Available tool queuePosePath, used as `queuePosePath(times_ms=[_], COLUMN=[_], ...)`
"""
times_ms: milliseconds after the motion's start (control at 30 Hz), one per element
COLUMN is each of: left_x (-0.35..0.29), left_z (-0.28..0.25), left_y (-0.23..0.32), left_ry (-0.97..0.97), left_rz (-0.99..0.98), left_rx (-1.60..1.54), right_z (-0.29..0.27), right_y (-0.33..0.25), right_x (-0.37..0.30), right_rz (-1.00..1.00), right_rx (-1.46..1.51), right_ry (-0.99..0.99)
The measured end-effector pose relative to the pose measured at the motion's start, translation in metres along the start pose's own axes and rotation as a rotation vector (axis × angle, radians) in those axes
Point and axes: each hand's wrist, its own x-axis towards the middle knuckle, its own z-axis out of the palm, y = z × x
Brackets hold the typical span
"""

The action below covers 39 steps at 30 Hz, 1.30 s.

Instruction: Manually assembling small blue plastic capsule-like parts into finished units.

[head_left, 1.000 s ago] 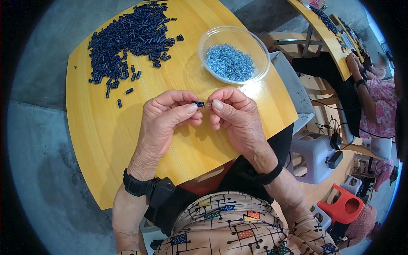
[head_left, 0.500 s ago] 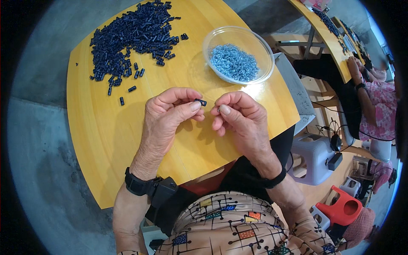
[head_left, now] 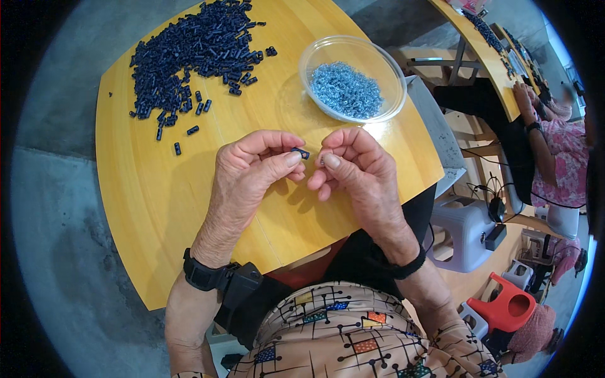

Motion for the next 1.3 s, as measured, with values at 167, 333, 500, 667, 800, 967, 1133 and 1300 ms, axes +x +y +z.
queuePosePath(times_ms=[167, 333, 500, 667, 800, 967, 1133, 1300], left_x=[0.000, -0.001, -0.002, -0.001, -0.003, -0.004, -0.003, -0.003], left_z=[0.001, 0.001, 0.003, 0.005, 0.007, 0.010, 0.009, 0.007], left_y=[0.001, -0.002, -0.002, -0.004, -0.003, -0.003, -0.004, -0.006], left_ry=[-0.004, -0.016, -0.010, 0.016, 0.047, 0.070, 0.108, 0.085], left_rz=[-0.007, -0.022, 0.031, 0.122, 0.166, 0.184, 0.218, 0.213], left_rx=[-0.002, -0.020, -0.016, 0.089, 0.168, 0.225, 0.301, 0.233], right_z=[-0.003, -0.003, 0.006, 0.008, 0.013, 0.015, 0.018, 0.019], right_y=[0.000, 0.000, 0.003, 0.004, 0.006, 0.008, 0.007, 0.007], right_x=[0.000, 0.001, 0.002, 0.000, -0.001, -0.002, 0.000, 0.003], right_rz=[0.033, 0.105, 0.086, 0.063, 0.038, 0.076, 0.080, 0.061], right_rx=[0.054, 0.095, 0.122, 0.097, 0.058, 0.101, 0.078, 0.071], right_ry=[-0.044, -0.024, 0.004, 0.000, 0.028, 0.066, 0.089, 0.089])
